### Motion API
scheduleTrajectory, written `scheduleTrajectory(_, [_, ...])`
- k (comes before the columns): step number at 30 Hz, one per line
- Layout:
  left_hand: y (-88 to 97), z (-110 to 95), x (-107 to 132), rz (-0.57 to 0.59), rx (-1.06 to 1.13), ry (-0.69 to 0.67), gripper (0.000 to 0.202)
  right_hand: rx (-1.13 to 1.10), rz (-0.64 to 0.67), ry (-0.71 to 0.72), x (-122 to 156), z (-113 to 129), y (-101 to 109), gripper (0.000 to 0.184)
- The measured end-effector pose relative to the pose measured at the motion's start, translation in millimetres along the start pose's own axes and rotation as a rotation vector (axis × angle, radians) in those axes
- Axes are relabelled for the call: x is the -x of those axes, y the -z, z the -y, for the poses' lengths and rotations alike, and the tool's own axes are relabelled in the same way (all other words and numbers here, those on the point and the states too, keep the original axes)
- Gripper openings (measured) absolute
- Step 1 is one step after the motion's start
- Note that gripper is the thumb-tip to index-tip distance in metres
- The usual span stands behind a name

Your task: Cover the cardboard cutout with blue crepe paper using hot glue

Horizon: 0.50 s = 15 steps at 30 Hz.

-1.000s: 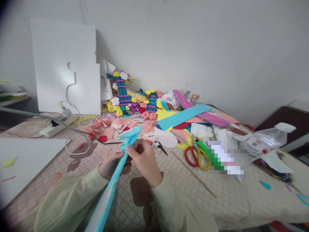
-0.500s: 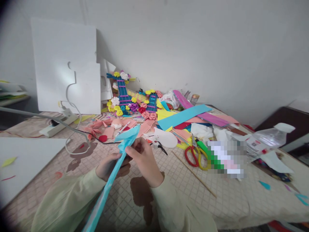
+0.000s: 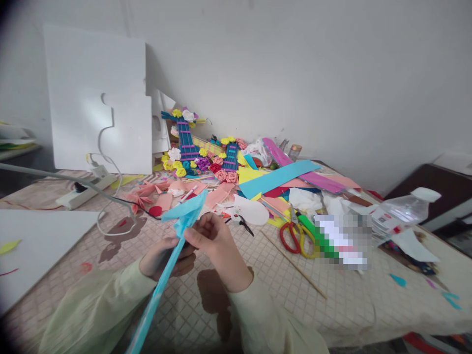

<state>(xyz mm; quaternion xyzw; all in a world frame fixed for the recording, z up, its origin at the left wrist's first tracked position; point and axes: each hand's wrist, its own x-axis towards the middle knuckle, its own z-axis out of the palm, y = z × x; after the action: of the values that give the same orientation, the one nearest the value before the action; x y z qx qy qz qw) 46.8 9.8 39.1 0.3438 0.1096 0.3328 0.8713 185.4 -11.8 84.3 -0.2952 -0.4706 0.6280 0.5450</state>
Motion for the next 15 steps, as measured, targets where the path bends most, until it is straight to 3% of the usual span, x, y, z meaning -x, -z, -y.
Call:
scheduleTrajectory(3, [-1.5, -1, -1, 0.151, 0.114, 0.033, 0.019, 0.246, -0.014, 0.133, 4, 8, 9, 0.042])
scheduleTrajectory(7, [-0.9, -3, -2, 0.232, 0.267, 0.221, 0.018, 0.842, -0.205, 0.523, 4, 32, 27, 0.065])
scheduleTrajectory(9, [-0.3, 0, -3, 0.263, 0.272, 0.338, 0.024, 1.041, -0.101, 0.610, 1, 46, 36, 0.058])
scheduleTrajectory(12, [0.1, 4, -4, 0.221, 0.164, 0.454, 0.027, 1.092, 0.117, 0.542, -5, 64, 48, 0.033])
scheduleTrajectory(15, [0.2, 3, -7, -0.033, -0.014, 0.483, 0.035, 0.910, 0.098, 0.389, -4, 81, 63, 0.020])
